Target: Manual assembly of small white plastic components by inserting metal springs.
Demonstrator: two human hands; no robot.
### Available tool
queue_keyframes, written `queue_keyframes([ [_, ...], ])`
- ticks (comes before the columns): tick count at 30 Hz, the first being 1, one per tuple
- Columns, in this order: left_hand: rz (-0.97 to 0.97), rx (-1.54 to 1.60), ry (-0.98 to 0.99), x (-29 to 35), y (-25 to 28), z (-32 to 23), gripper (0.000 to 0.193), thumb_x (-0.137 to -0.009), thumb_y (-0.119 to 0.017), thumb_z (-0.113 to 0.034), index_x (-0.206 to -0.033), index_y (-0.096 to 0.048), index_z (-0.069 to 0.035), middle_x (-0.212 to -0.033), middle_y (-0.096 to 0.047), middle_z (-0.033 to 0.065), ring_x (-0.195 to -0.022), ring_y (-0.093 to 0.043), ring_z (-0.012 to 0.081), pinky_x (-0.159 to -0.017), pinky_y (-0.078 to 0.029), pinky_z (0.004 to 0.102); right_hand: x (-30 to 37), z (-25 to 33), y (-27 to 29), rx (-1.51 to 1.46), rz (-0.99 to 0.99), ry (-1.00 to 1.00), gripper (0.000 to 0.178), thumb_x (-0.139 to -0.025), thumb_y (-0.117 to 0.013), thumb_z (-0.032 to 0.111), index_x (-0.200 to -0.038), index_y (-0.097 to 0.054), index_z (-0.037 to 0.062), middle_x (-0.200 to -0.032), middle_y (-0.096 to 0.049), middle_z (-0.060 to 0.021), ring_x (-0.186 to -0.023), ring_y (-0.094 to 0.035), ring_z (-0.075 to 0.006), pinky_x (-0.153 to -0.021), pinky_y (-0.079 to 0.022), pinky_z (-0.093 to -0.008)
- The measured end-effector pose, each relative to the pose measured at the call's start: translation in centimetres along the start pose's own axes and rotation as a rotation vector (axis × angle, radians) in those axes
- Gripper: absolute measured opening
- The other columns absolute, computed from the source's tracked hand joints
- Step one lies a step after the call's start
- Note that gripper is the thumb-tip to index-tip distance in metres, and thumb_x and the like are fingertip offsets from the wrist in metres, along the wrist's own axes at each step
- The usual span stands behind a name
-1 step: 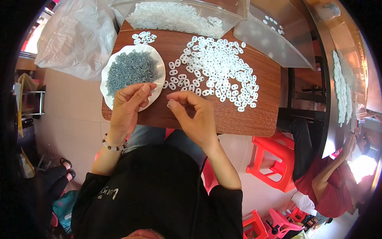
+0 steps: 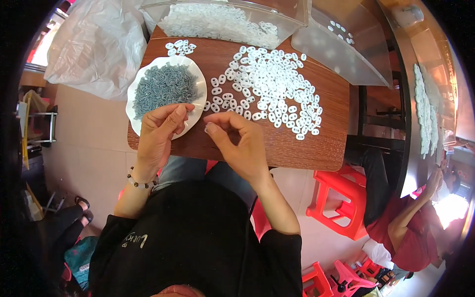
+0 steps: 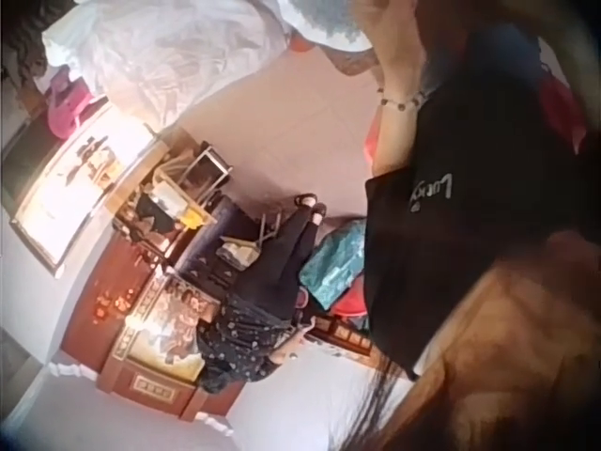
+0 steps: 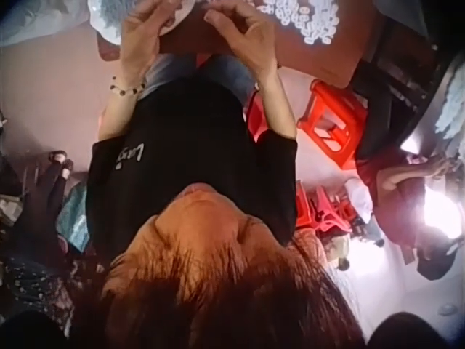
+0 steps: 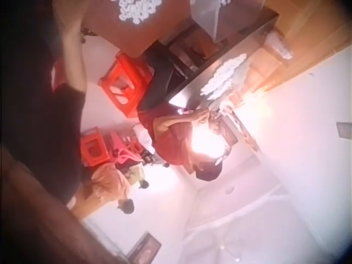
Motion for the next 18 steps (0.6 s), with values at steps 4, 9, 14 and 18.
queue_keyframes([
  [4, -0.018, -0.101, -0.137, 0.5, 0.9, -1.4, 0.017, -0.091, -0.066, -0.012, -0.101, -0.072, 0.0, -0.083, -0.065, 0.0016, -0.078, -0.054, 0.0042, -0.068, -0.041, 0.018, -1.4, -0.2, -2.7, -0.135, 0.098, -0.046, 0.022, -0.091, -0.066, 0.019, -0.102, -0.068, 0.0013, -0.084, -0.066, -0.0004, -0.072, -0.055, -0.0024, -0.061, -0.042, -0.0179],
  [9, -0.057, -0.101, -0.169, 0.7, 1.8, -1.9, 0.017, -0.091, -0.065, -0.012, -0.1, -0.072, 0.001, -0.086, -0.066, 0.0029, -0.081, -0.057, 0.0057, -0.072, -0.043, 0.0188, -2.2, 0.1, -4.4, -0.118, 0.097, -0.036, 0.019, -0.091, -0.066, 0.019, -0.098, -0.069, 0.0015, -0.079, -0.065, 0.0008, -0.068, -0.053, -0.0019, -0.06, -0.041, -0.0172],
  [14, -0.062, -0.032, -0.153, 0.5, 2.8, -1.5, 0.017, -0.091, -0.065, -0.012, -0.101, -0.072, 0.0, -0.088, -0.066, 0.0037, -0.081, -0.058, 0.0064, -0.073, -0.044, 0.0201, -3.3, 0.1, -5.7, -0.103, 0.109, -0.013, 0.016, -0.09, -0.066, 0.016, -0.093, -0.068, 0.0008, -0.076, -0.063, 0.0027, -0.068, -0.051, -0.0006, -0.06, -0.039, -0.0164],
  [18, -0.119, -0.023, -0.179, 0.3, 4.5, -1.4, 0.017, -0.091, -0.066, -0.013, -0.1, -0.072, 0.001, -0.084, -0.066, 0.003, -0.076, -0.057, 0.0057, -0.069, -0.044, 0.0197, -3.8, 0.0, -6.6, -0.056, 0.121, -0.004, 0.013, -0.089, -0.067, 0.014, -0.092, -0.067, 0.0008, -0.076, -0.062, 0.004, -0.068, -0.05, -0.0001, -0.06, -0.039, -0.0165],
])
Point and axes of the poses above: each hand's wrist, its own x-axis away from the middle knuckle, its own y-axis out of the back of the hand, z = x × y, the point moved 10 cm from there along -x, towards the middle knuckle
